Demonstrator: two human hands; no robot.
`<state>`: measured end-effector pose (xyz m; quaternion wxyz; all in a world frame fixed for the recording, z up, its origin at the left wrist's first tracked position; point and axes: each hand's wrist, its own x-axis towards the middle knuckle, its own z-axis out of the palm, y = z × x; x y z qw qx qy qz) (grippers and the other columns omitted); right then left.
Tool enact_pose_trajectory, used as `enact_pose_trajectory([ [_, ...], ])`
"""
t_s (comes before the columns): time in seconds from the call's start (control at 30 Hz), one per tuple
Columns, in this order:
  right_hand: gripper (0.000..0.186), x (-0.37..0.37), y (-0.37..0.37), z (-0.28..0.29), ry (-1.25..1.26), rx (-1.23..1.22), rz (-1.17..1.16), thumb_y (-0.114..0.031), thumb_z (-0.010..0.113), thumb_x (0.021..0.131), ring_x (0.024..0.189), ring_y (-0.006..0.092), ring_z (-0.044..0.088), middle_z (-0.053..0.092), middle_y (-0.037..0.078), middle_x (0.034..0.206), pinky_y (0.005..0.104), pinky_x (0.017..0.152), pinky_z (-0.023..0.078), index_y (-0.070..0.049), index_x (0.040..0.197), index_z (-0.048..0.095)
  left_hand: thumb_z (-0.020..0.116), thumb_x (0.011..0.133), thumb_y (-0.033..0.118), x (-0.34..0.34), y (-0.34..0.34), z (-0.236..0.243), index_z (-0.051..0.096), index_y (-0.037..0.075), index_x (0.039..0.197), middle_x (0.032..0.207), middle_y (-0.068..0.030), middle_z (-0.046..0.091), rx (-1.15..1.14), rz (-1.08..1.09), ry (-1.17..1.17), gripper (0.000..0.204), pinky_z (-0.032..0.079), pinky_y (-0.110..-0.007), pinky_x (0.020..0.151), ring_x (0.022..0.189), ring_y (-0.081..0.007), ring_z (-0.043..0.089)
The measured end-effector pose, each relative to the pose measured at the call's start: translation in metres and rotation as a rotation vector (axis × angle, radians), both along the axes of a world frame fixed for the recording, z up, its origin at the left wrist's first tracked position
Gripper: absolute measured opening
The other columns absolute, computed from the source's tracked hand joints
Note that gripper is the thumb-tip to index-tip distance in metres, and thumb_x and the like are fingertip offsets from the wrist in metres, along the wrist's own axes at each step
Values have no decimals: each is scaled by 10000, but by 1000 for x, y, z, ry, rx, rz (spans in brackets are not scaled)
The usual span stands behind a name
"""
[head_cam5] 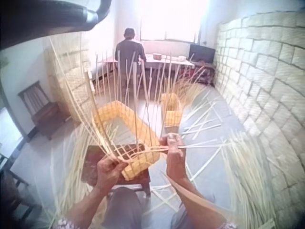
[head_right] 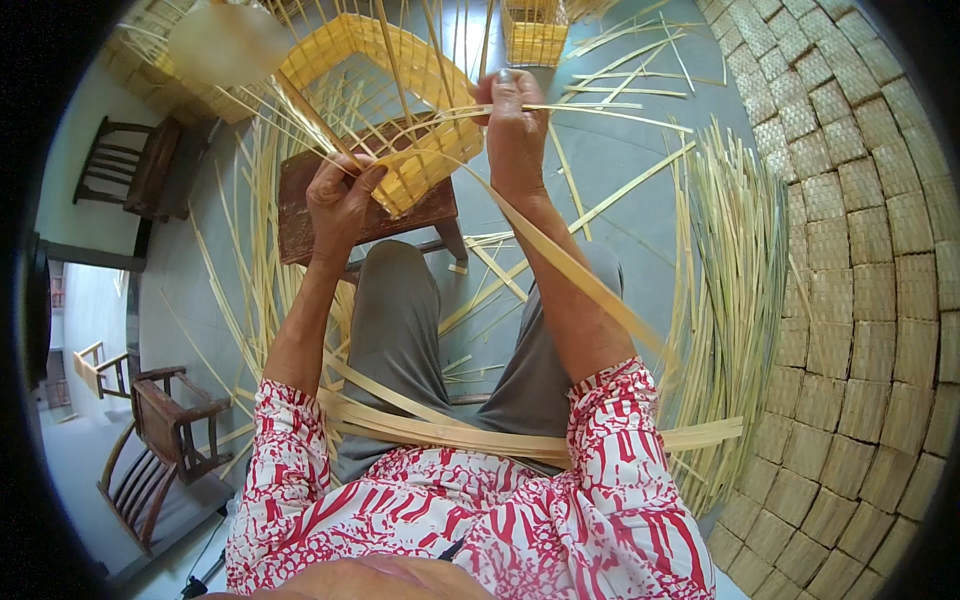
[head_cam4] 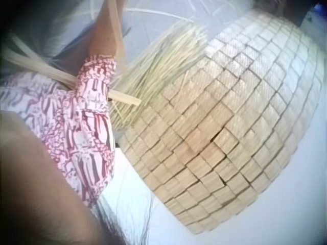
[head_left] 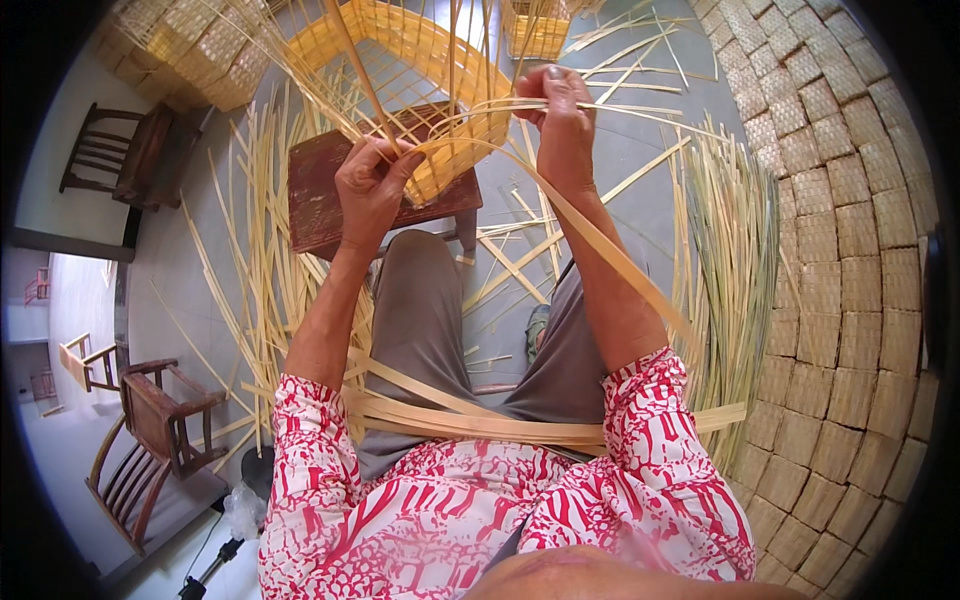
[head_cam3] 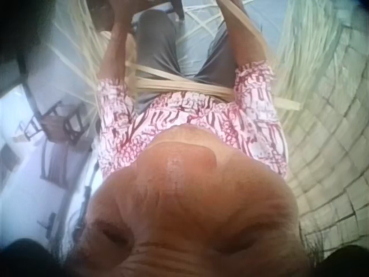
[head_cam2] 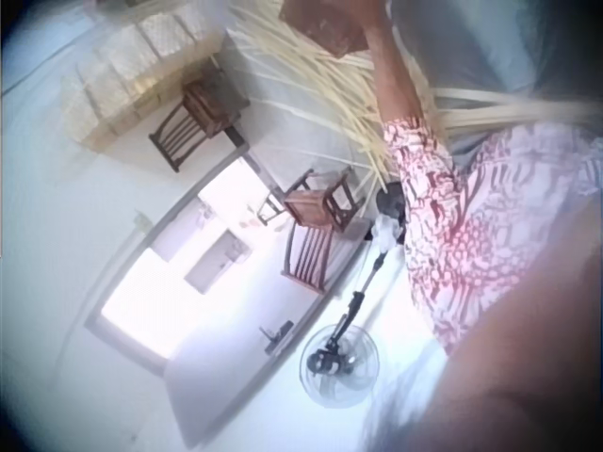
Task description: The person weaves a basket by hand, interlacing thin bamboo strips through a vertical frame. They repeatedly pull strips through the structure and adjust the weave to maintain tension.
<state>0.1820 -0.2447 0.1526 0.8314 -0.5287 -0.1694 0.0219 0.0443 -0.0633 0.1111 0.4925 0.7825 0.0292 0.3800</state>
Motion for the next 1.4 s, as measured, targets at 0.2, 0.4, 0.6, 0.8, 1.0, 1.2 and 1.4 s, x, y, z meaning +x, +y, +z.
enact_pose_trajectory([
  [0.2, 451, 12, 3, 10, -48, -101, -10, -132, 431, 929, 1005, 165, 569, 620, 141, 1218, 290, 856, 483, -1, 1336, 576, 801, 862, 60, -2, -1, 0, 738, 20, 946, 814, -16, 598, 25, -13, 15, 112, 450, -241, 662, 751, -86, 548],
  [0.4, 464, 30, -6, 8, -201, -260, 101, -157, 485, 922, 1004, 141, 589, 619, 92, 1221, 277, 861, 483, -95, 1373, 577, 767, 891, 28, -2, -2, -3, 742, 14, 981, 868, -4, 597, -87, -57, -8, 94, 459, -230, 705, 790, -83, 555],
  [0.6, 182, 32, -8, -12, 499, 561, 3, -171, 432, 1068, 849, 253, 604, 582, 115, 955, 470, 863, 562, -36, 1014, 542, 758, 912, 47, 2, -4, -10, 700, 20, 958, 885, 11, 619, -141, -62, -71, 79, 449, -217, 712, 797, -66, 547],
  [0.8, 158, 28, -10, -24, 947, 934, 32, -152, 396, 1068, 947, 338, 601, 585, 185, 1031, 539, 939, 523, -22, 1070, 485, 745, 928, 54, 2, -5, -8, 669, 57, 976, 901, 30, 643, -213, -4, -78, 91, 432, -211, 668, 751, -33, 521],
  [1.0, 239, 2, -23, -24, 879, 836, 58, -181, 497, 1010, 975, 352, 608, 620, 206, 1052, 513, 942, 533, 41, 1079, 556, 768, 890, 46, 14, -5, -7, 715, 28, 908, 806, 26, 582, -101, 185, -66, 58, 405, -219, 613, 696, -45, 488],
  [1.2, 356, -6, -30, -17, 1057, 1009, 69, -320, 431, 1032, 1010, 386, 605, 622, 253, 1100, 532, 952, 519, 18, 1103, 519, 784, 849, 36, 11, -5, -4, 735, 16, 893, 774, 16, 562, -2, 213, -29, 68, 406, -234, 593, 660, -67, 496],
  [1.4, 503, -11, -30, -5, 623, 643, 151, -468, 495, 1021, 1066, 332, 606, 619, 206, 1191, 463, 976, 511, -8, 1222, 529, 744, 856, 19, 3, -4, 13, 727, 5, 886, 759, 8, 607, 197, 165, 63, 37, 445, -249, 599, 670, -66, 550],
])
